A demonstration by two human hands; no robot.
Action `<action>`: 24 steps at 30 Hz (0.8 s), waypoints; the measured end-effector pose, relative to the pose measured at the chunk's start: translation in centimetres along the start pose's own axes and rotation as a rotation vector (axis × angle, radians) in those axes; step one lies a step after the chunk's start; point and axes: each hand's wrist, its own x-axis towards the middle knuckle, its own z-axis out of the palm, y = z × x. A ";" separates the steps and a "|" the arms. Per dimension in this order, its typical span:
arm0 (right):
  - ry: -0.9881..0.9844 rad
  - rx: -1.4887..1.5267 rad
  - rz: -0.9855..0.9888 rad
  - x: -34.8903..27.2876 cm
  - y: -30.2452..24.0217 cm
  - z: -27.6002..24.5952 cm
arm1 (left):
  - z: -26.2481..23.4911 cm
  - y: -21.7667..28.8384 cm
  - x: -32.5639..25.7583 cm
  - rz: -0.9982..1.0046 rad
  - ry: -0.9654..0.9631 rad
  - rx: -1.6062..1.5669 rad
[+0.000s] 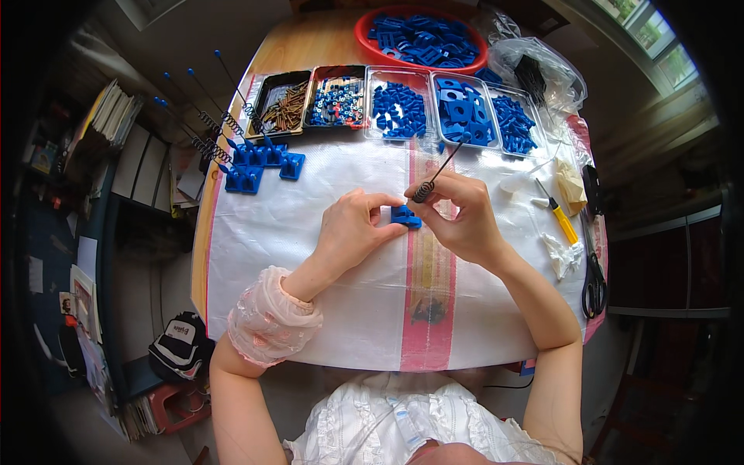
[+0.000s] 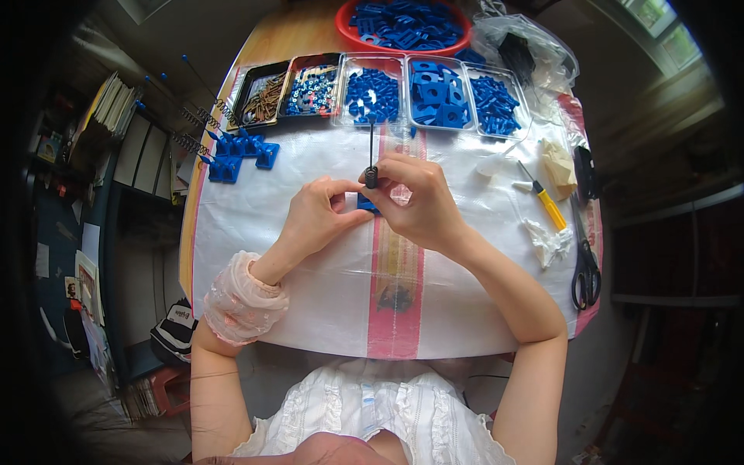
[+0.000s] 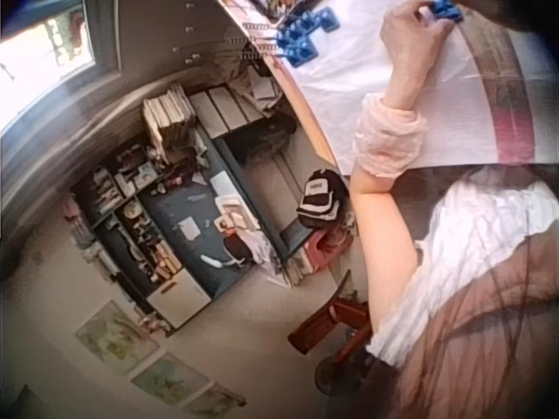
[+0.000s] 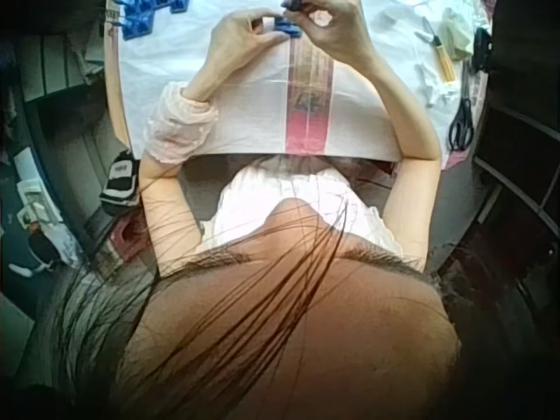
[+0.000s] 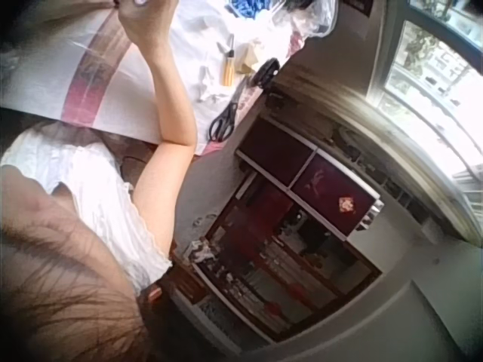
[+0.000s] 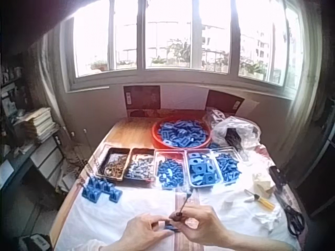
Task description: Assembling mechanical components involving blue plastic housings, metal springs, and pins on a table.
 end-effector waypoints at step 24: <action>-0.002 0.022 -0.012 0.0 0.2 0.0 | 0.2 -0.1 -0.2 0.058 0.010 0.022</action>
